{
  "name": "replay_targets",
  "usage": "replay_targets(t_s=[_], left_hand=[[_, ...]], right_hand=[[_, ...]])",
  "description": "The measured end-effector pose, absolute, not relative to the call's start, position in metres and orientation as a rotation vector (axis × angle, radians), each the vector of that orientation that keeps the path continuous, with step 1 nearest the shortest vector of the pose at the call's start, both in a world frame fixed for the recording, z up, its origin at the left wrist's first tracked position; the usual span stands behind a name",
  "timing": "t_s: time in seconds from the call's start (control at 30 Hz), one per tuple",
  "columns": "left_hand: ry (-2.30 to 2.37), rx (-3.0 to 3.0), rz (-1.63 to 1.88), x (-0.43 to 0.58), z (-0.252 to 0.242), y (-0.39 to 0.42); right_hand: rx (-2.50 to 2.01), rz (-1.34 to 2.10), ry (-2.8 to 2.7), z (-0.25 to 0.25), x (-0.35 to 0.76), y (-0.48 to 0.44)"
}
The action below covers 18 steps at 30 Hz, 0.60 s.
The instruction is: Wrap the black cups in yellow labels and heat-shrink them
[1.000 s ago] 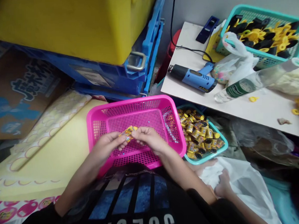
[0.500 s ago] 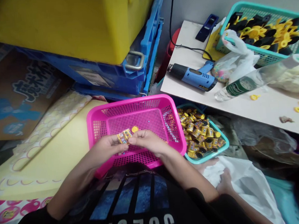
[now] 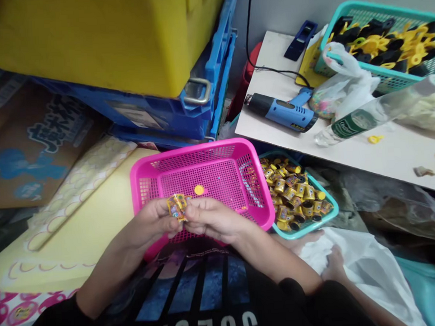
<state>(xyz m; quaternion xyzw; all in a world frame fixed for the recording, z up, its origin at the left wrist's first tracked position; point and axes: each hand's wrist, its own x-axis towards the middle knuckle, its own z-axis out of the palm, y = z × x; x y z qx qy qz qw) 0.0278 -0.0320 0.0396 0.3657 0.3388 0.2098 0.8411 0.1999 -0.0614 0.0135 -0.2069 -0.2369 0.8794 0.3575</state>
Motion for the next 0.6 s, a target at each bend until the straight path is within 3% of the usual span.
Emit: replay_targets(t_s=[0.17,0.37,0.6], left_hand=[[0.655,0.804,0.338,0.025,0.038,-0.025],[0.686,0.941,0.354,0.028,0.054,-0.025],[0.617,0.827,0.243,0.03,0.059,-0.036]], right_hand=[[-0.626,2.261,-0.651,0.009,0.201,-0.067],[-0.692,1.959,-1.08,0.02,0.212,-0.062],[-0.491,2.111,-1.229,0.031,0.217,-0.057]])
